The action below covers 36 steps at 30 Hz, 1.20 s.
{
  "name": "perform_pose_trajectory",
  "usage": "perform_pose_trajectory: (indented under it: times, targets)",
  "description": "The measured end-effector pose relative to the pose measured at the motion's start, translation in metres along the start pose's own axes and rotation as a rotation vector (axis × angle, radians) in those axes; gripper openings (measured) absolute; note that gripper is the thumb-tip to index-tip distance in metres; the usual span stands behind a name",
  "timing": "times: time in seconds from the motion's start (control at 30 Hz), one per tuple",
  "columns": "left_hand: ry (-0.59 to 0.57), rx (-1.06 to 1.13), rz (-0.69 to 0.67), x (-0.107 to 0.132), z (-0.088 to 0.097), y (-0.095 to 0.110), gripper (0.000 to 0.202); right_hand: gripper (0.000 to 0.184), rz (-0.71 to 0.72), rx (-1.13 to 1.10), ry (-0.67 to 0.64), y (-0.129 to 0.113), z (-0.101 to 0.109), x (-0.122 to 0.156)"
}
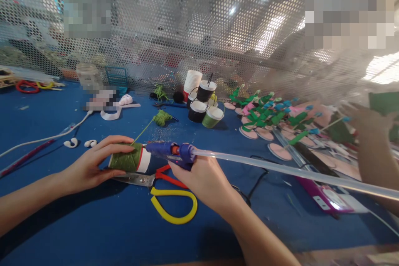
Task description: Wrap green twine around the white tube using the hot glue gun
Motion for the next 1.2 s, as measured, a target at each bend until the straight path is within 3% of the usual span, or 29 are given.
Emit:
perform_pose_trajectory:
  times: [0.87,1.2]
  targets:
    - [0.099,0.147,0.235,-0.004,0.005,-0.015,0.041,0.010,0.041,-0.027,-0.042,-0.005,-0.003,0.008]
    - [0.087,0.104,0.164,-0.002,0.004,-0.010,0.041,0.014,0.020,-0.036,-0.037,-0.009,0.001,0.005]
Point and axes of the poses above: each hand's wrist, its own x-axis away from the middle knuckle, its own z-axis out of the back of the hand, y = z × x, the point moved 6 cm from there along -x, towards the middle knuckle, and after that the axes turned 3 degrees about z, right-handed, at the moved point
